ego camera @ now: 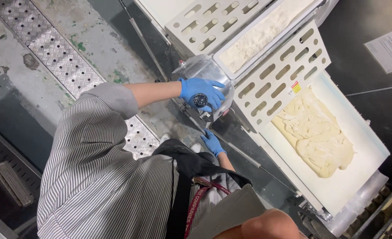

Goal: Operate a commercial dough sheeter to roll and flatten a block of dough to a consistent thickness.

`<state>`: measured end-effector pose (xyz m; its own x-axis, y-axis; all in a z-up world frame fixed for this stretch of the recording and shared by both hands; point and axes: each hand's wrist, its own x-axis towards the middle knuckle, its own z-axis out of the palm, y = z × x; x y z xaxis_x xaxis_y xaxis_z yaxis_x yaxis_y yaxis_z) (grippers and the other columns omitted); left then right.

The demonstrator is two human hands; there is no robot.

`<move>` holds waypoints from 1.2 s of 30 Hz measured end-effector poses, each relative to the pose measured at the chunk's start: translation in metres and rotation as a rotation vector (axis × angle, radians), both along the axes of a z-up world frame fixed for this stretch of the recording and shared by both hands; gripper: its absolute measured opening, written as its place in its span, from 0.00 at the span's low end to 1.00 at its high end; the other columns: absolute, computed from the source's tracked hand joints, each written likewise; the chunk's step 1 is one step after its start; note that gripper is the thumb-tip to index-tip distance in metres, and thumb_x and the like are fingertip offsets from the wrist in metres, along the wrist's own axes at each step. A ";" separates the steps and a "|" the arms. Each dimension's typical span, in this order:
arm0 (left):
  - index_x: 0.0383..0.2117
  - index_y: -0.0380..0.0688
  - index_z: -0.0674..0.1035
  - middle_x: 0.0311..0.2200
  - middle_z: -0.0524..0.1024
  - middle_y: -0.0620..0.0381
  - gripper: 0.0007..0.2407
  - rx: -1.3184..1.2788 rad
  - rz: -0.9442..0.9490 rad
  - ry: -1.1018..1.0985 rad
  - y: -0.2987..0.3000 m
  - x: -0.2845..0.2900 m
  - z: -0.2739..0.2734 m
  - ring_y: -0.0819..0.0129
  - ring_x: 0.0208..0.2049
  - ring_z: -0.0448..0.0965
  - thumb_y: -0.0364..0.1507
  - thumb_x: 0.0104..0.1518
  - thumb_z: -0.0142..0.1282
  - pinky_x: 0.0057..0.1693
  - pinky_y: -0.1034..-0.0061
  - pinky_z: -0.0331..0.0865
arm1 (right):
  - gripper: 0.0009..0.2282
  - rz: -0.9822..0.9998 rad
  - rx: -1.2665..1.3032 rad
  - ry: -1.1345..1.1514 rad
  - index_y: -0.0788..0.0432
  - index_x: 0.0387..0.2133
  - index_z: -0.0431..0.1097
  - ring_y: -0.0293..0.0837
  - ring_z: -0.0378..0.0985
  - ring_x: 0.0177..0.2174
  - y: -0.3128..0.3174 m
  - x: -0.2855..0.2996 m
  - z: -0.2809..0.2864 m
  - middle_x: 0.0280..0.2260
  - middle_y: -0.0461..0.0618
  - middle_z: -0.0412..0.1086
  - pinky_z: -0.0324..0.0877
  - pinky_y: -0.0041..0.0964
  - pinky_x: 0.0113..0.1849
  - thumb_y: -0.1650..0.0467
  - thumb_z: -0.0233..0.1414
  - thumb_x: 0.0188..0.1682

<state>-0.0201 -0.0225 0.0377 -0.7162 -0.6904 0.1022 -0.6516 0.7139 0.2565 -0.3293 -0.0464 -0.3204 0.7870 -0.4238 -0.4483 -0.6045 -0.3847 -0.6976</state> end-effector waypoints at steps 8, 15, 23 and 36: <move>0.45 0.55 0.80 0.48 0.76 0.63 0.11 0.029 -0.020 0.038 -0.005 -0.002 -0.004 0.65 0.58 0.71 0.38 0.60 0.52 0.71 0.55 0.50 | 0.27 -0.024 0.046 -0.082 0.60 0.64 0.59 0.58 0.61 0.63 0.004 -0.002 -0.004 0.63 0.64 0.60 0.59 0.43 0.60 0.59 0.52 0.54; 0.44 0.55 0.81 0.48 0.77 0.64 0.10 0.003 -0.021 0.075 -0.004 0.000 -0.011 0.64 0.58 0.71 0.37 0.59 0.53 0.72 0.53 0.49 | 0.30 -0.087 0.175 -0.036 0.56 0.67 0.55 0.56 0.74 0.55 0.012 0.005 0.028 0.63 0.63 0.60 0.67 0.42 0.55 0.59 0.50 0.52; 0.46 0.55 0.81 0.51 0.77 0.64 0.11 0.044 0.011 0.059 -0.003 0.001 -0.011 0.63 0.60 0.71 0.37 0.60 0.54 0.73 0.53 0.49 | 0.28 -0.050 0.091 -0.093 0.56 0.67 0.55 0.56 0.70 0.58 0.012 0.005 0.017 0.64 0.63 0.60 0.65 0.43 0.56 0.61 0.52 0.54; 0.45 0.55 0.81 0.52 0.77 0.63 0.11 0.026 0.026 -0.006 -0.005 0.000 -0.010 0.64 0.61 0.70 0.36 0.58 0.55 0.72 0.55 0.51 | 0.31 -0.024 0.125 -0.088 0.45 0.70 0.50 0.57 0.76 0.48 0.015 0.006 0.055 0.64 0.66 0.56 0.68 0.45 0.52 0.61 0.52 0.53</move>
<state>-0.0203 -0.0272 0.0273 -0.6987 -0.7110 0.0794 -0.6714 0.6899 0.2708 -0.3235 -0.0316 -0.2655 0.8159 -0.3882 -0.4284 -0.5467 -0.2772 -0.7901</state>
